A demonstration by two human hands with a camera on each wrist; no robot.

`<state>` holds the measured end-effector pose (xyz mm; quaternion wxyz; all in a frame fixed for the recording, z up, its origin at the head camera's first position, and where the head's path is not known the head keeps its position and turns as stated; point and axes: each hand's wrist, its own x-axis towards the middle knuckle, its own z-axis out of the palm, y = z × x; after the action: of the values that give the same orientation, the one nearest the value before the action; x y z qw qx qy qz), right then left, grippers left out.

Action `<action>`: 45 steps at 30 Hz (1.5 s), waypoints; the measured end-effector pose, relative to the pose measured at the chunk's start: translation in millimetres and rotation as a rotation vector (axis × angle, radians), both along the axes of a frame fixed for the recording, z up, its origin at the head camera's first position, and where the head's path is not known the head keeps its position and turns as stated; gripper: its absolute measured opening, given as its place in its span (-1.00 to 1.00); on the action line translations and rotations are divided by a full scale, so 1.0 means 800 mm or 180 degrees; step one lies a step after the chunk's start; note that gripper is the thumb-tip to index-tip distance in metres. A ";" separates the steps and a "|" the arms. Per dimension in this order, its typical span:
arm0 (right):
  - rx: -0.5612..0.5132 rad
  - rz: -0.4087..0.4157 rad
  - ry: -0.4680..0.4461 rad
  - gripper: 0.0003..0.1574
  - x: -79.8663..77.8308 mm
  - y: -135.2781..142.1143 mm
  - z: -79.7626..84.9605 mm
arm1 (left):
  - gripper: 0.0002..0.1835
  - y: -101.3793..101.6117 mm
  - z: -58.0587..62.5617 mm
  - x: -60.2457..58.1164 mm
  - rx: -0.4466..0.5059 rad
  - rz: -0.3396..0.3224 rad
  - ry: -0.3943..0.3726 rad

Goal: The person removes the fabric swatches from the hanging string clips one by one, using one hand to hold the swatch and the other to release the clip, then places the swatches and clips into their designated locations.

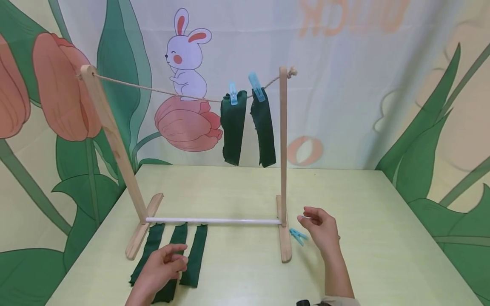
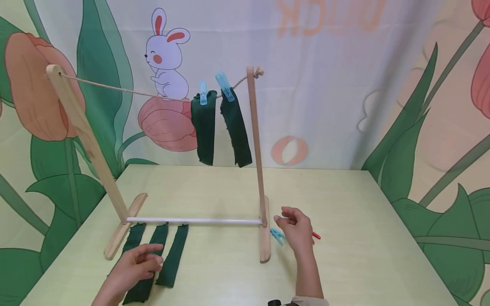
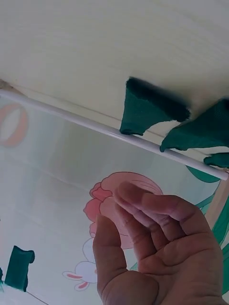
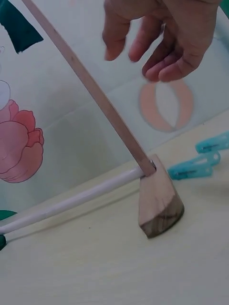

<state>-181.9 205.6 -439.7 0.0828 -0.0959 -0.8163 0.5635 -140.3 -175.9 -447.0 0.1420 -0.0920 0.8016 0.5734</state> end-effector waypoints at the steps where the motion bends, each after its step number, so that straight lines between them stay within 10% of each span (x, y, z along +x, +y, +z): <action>1: 0.0093 0.0145 0.0012 -0.52 0.000 0.000 0.003 | -0.59 0.002 0.002 -0.001 -0.0044 0.0018 0.0068; 10: 0.0446 0.1084 0.0258 -0.42 -0.010 0.005 0.034 | -0.60 0.008 0.010 -0.014 -0.0177 -0.0331 0.0904; 22: -0.0190 0.1615 0.0825 -0.51 -0.021 -0.012 0.092 | -0.60 0.025 0.016 -0.040 -0.0344 -0.0160 0.2037; 39: 0.0062 0.1897 0.1726 -0.55 -0.048 -0.044 0.177 | -0.63 0.063 0.057 -0.085 -0.0176 -0.0296 0.3105; 45: 0.0119 0.1967 0.1923 -0.54 -0.053 -0.052 0.200 | -0.59 0.069 0.072 -0.095 -0.0149 -0.0355 0.2993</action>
<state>-224.5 164.1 -279.6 0.1471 0.3238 -0.7558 0.5497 -216.6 -120.5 -389.6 -0.2078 0.2176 0.7954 0.5261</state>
